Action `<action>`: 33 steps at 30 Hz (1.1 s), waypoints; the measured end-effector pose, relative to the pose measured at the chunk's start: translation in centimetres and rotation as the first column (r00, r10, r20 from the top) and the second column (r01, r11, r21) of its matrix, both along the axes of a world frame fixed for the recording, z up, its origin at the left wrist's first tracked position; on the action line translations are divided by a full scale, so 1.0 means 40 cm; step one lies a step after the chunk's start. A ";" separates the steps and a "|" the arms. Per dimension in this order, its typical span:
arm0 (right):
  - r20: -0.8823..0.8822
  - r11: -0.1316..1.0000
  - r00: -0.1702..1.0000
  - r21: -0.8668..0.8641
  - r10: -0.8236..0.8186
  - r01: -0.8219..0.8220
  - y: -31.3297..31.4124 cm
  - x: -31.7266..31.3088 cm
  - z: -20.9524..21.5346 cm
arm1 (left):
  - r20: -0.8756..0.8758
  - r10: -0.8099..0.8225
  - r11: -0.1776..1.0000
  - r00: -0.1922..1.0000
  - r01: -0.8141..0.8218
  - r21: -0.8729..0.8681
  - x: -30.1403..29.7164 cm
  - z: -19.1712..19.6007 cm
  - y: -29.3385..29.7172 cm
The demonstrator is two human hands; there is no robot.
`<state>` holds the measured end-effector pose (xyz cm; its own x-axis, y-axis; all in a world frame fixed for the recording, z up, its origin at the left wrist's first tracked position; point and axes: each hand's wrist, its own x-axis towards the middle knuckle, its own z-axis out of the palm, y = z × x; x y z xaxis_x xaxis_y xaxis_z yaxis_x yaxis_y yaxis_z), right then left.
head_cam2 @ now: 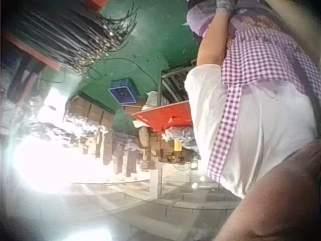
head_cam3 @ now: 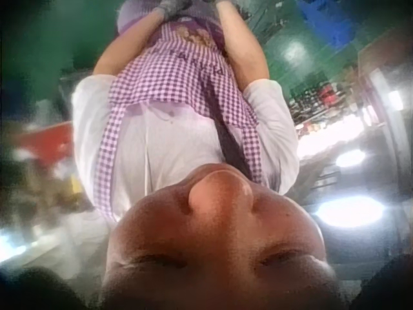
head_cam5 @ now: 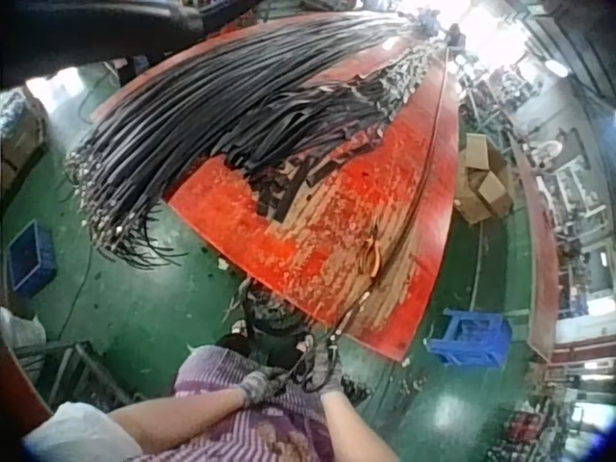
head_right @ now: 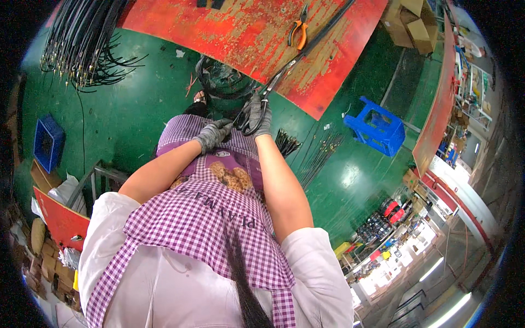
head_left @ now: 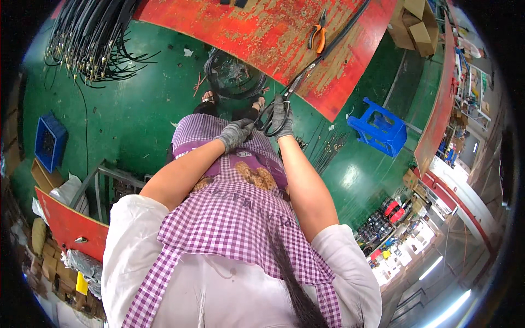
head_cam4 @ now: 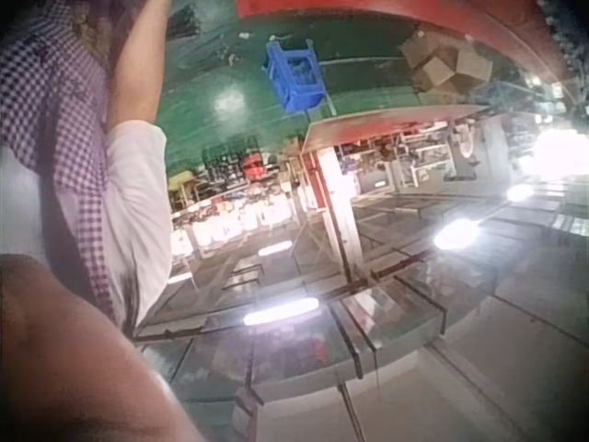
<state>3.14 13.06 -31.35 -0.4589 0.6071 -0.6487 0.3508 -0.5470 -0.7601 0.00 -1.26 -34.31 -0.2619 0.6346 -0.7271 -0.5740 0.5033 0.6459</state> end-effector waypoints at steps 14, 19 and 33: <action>-0.135 0.985 0.989 -0.165 -0.068 0.045 0.018 0.030 -0.142 | 0.503 0.128 0.987 0.855 -0.160 0.020 -0.024 0.020 -0.038; -0.075 0.990 0.996 -0.141 -0.038 0.027 0.011 0.026 -0.143 | 0.525 0.168 0.982 0.834 -0.186 -0.019 -0.029 0.033 -0.043; -0.167 0.987 0.979 -0.134 -0.115 0.093 -0.005 -0.004 -0.047 | 0.387 0.024 0.998 0.922 -0.042 0.038 -0.040 0.046 -0.031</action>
